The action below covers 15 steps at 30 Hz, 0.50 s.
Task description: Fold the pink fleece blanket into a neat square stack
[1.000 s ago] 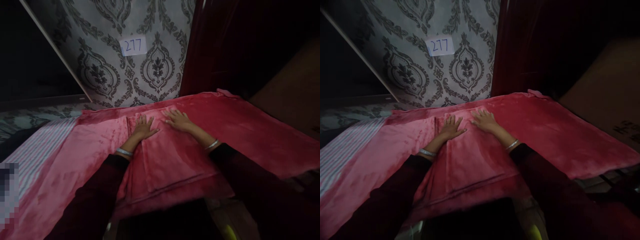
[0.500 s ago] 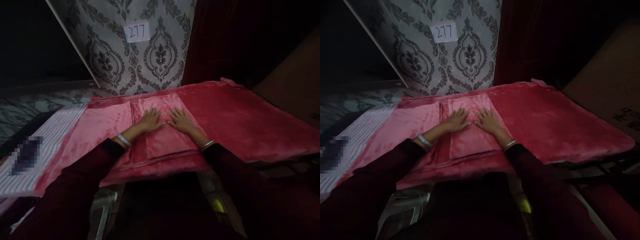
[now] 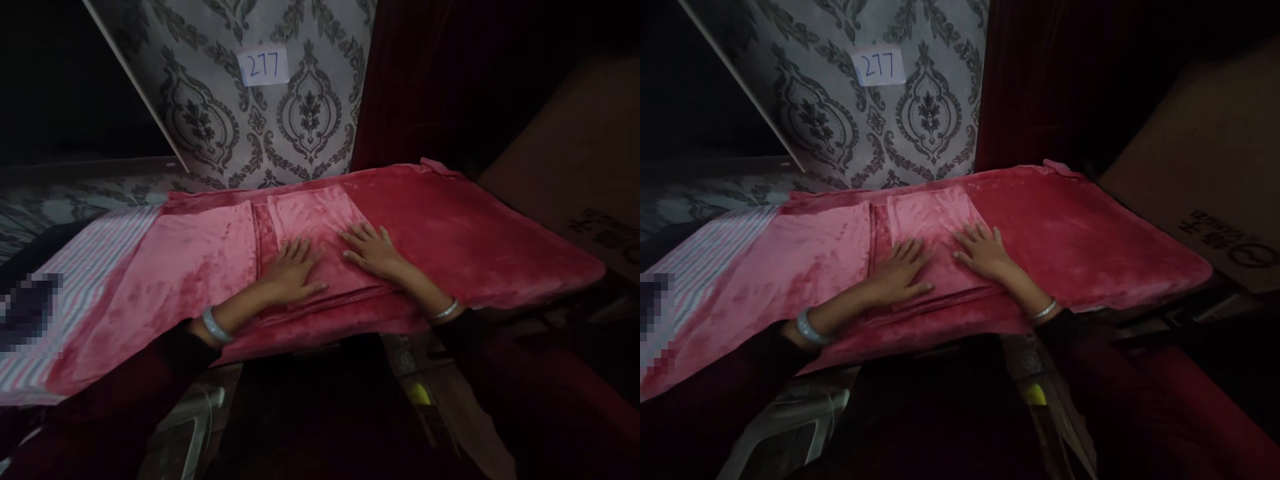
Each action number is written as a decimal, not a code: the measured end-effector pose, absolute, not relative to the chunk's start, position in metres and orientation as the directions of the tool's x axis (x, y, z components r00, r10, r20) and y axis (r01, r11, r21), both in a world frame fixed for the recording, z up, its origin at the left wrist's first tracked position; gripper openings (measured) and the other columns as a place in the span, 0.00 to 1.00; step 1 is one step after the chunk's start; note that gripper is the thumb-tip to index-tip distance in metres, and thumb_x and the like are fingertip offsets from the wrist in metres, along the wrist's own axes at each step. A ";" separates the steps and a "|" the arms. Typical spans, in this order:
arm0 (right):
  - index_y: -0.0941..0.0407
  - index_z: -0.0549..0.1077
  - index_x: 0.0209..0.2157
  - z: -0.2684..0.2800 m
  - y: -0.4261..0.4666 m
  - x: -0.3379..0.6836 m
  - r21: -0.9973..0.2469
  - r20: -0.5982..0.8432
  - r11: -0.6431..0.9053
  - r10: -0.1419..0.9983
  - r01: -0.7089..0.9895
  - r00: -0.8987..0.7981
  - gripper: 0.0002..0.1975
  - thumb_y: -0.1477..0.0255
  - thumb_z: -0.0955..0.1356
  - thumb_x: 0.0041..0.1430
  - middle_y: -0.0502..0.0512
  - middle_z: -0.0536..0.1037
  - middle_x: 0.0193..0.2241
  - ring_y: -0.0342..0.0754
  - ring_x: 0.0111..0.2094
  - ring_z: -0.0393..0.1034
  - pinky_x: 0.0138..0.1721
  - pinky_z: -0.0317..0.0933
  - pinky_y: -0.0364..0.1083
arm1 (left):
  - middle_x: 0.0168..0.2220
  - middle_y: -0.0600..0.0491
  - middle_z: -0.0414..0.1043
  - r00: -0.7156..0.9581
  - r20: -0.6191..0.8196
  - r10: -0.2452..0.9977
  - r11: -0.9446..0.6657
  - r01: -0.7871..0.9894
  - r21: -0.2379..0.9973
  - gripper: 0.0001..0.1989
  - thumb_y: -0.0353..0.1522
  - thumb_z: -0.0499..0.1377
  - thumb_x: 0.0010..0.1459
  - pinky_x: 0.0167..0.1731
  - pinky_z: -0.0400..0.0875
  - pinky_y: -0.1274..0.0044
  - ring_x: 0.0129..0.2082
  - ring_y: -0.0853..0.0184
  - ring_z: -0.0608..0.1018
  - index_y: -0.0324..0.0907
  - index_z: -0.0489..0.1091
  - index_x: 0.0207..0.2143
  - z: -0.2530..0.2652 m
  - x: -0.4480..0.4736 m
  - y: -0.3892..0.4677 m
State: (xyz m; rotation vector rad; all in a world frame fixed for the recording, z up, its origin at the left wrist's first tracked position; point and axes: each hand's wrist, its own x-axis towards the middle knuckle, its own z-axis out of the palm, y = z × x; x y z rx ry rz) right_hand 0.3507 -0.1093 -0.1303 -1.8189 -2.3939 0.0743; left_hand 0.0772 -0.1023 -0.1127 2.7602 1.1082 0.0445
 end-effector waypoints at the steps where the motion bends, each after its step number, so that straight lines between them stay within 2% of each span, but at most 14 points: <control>1: 0.45 0.55 0.74 -0.134 -0.120 0.351 -0.114 0.086 0.262 0.964 0.958 -0.253 0.33 0.49 0.57 0.73 0.58 0.51 0.74 0.69 0.74 0.41 0.67 0.43 0.75 | 0.77 0.41 0.36 0.735 -0.014 0.678 -0.724 0.671 0.160 0.44 0.57 0.54 0.64 0.72 0.38 0.50 0.76 0.42 0.41 0.47 0.49 0.75 -0.117 0.075 -0.110; 5: 0.47 0.56 0.74 -0.152 -0.143 0.347 -0.117 0.140 0.241 0.964 0.963 -0.224 0.32 0.51 0.57 0.74 0.58 0.51 0.74 0.65 0.74 0.42 0.68 0.48 0.70 | 0.77 0.41 0.36 0.722 -0.029 0.691 -0.707 0.684 0.178 0.42 0.55 0.55 0.65 0.71 0.41 0.50 0.76 0.42 0.42 0.47 0.52 0.74 -0.133 0.070 -0.129; 9: 0.46 0.59 0.72 -0.161 -0.141 0.346 -0.160 0.185 0.209 0.966 0.965 -0.179 0.31 0.53 0.60 0.73 0.57 0.55 0.73 0.64 0.74 0.45 0.68 0.50 0.68 | 0.77 0.39 0.39 0.715 -0.042 0.698 -0.697 0.691 0.191 0.42 0.55 0.56 0.65 0.71 0.44 0.50 0.76 0.41 0.45 0.47 0.53 0.74 -0.127 0.073 -0.129; 12: 0.48 0.61 0.71 -0.167 -0.135 0.352 -0.245 0.218 0.152 0.971 0.957 -0.099 0.31 0.54 0.62 0.71 0.59 0.55 0.73 0.64 0.73 0.48 0.68 0.52 0.67 | 0.76 0.37 0.44 0.677 -0.061 0.734 -0.657 0.729 0.191 0.41 0.53 0.56 0.65 0.71 0.47 0.51 0.75 0.40 0.48 0.44 0.56 0.73 -0.120 0.074 -0.136; 15: 0.54 0.64 0.70 -0.174 -0.128 0.366 -0.390 0.248 0.077 0.968 0.917 0.024 0.33 0.55 0.65 0.68 0.64 0.59 0.71 0.65 0.70 0.55 0.66 0.55 0.66 | 0.74 0.35 0.49 0.642 -0.057 0.764 -0.624 0.759 0.183 0.37 0.48 0.57 0.66 0.70 0.50 0.51 0.74 0.41 0.52 0.41 0.58 0.72 -0.119 0.070 -0.157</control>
